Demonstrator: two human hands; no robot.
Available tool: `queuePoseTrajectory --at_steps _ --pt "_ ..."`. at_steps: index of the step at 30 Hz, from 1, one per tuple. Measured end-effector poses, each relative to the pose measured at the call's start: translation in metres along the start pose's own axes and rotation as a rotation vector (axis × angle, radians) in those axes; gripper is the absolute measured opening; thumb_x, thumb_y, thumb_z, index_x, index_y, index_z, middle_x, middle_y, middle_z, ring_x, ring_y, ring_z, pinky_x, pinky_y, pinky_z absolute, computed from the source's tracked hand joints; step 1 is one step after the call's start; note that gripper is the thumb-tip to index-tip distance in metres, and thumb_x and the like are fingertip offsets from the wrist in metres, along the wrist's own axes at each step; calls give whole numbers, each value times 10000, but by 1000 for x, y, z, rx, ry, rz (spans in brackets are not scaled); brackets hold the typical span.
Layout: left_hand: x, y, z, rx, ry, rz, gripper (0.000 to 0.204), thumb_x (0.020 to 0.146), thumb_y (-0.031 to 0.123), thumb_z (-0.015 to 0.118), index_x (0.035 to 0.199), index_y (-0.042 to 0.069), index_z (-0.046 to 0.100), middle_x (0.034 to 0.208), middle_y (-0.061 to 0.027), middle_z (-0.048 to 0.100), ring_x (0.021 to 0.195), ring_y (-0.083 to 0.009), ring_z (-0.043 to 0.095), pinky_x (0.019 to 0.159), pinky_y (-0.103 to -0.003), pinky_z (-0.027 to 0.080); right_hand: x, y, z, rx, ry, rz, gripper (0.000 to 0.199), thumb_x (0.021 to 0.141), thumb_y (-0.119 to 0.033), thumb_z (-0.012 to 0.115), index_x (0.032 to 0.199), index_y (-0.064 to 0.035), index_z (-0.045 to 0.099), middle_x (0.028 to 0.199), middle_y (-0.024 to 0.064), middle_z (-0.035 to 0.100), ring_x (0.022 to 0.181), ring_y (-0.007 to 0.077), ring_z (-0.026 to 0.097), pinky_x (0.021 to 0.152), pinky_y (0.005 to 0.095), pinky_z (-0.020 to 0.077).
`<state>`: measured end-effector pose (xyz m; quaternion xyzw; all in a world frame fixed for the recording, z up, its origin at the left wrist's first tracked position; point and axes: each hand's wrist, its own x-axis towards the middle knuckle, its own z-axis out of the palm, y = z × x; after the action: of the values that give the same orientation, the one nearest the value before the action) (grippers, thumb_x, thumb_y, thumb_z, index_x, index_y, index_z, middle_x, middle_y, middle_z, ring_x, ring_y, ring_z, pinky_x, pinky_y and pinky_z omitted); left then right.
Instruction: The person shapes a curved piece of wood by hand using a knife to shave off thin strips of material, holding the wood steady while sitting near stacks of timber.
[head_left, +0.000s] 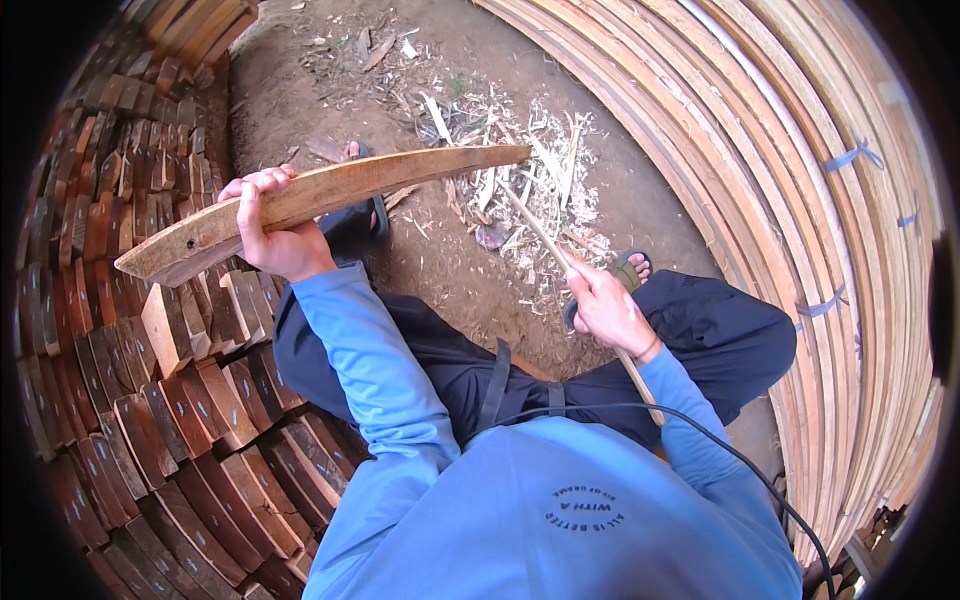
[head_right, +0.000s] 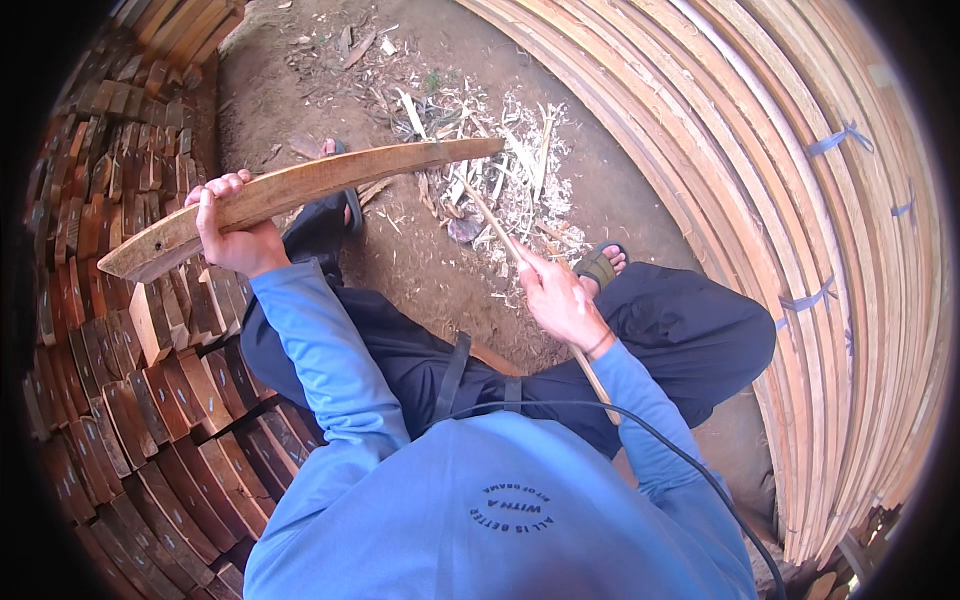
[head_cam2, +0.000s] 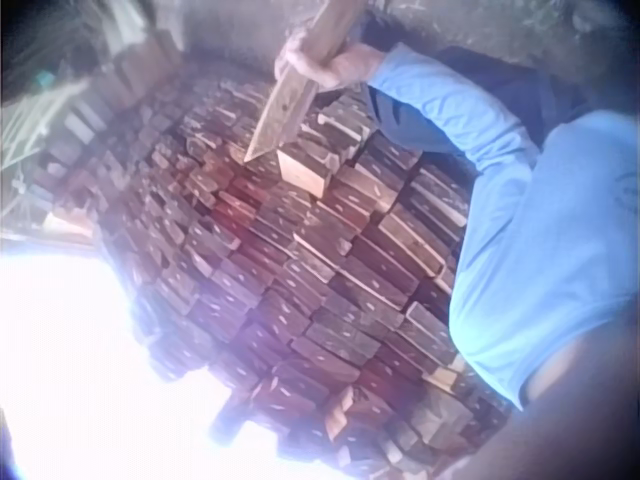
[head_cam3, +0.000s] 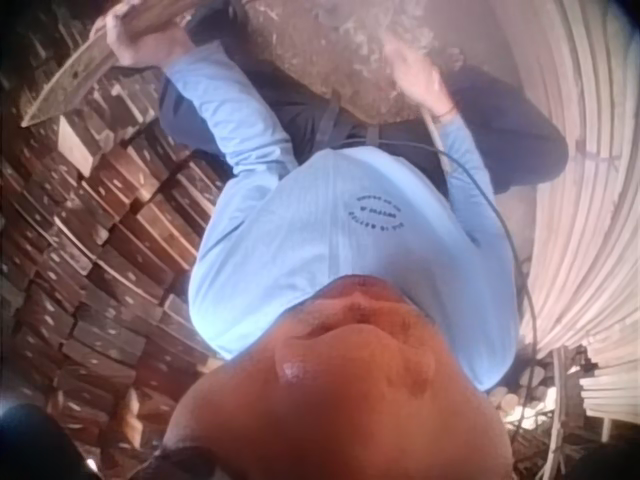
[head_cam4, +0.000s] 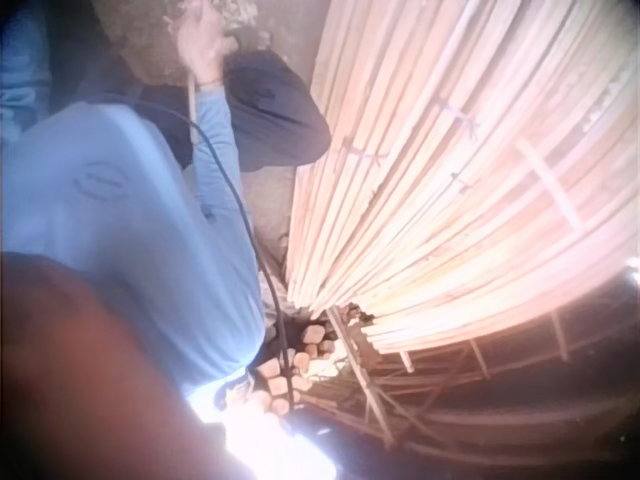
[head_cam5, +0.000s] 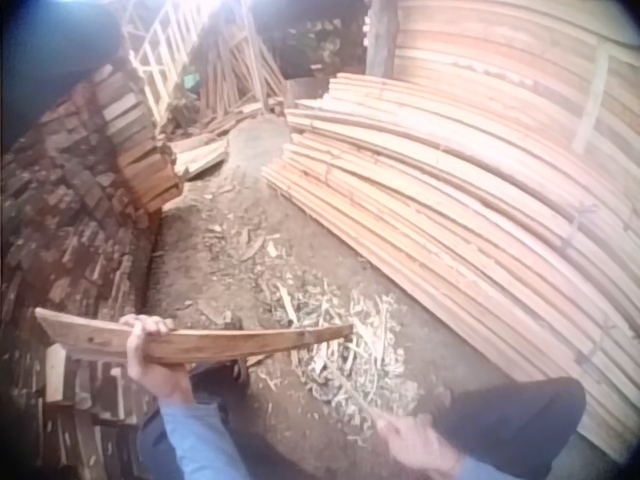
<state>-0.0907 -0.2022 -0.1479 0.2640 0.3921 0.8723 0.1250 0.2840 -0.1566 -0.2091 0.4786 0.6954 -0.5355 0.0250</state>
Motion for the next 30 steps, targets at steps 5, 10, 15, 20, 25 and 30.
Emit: queuePoseTrajectory --at_steps 5,10,15,20,25,30 --pt "-1 1 2 -20 -4 -9 75 887 143 583 925 110 528 812 -63 573 808 -202 567 864 -429 466 2 -16 -11 146 -18 30 454 1011 -214 499 1463 -169 518 583 101 449 506 163 438 521 362 385" --pt "0 -2 -1 -42 -30 -23 77 888 144 593 942 119 544 809 -50 590 811 -197 572 861 -419 459 16 14 3 86 46 -67 461 1059 -205 428 1519 -211 452 515 -32 406 384 79 481 377 276 413" --pt "-2 -2 2 -47 -44 -16 75 894 149 602 939 121 549 808 -46 609 803 -196 576 854 -420 465 23 27 13 68 43 -51 460 1062 -203 423 1521 -220 449 523 -36 427 371 71 462 367 266 405" --pt "0 -1 2 -26 -45 3 74 894 143 597 931 108 543 817 -57 591 792 -204 567 848 -427 469 11 3 -2 426 -110 50 446 1074 -188 412 1517 -172 451 538 -55 414 340 65 377 344 267 369" --pt "0 -3 3 -66 -33 -15 68 894 140 595 926 113 543 805 -52 586 797 -201 564 851 -422 465 35 37 14 264 17 -8 476 1048 -204 463 1522 -178 440 518 -24 465 374 81 463 354 281 394" --pt "-4 1 7 -10 -21 0 70 893 142 600 925 116 543 800 -50 578 806 -196 561 855 -423 463 33 5 6 224 29 133 454 1070 -202 445 1523 -181 442 534 -69 381 379 35 365 328 230 301"
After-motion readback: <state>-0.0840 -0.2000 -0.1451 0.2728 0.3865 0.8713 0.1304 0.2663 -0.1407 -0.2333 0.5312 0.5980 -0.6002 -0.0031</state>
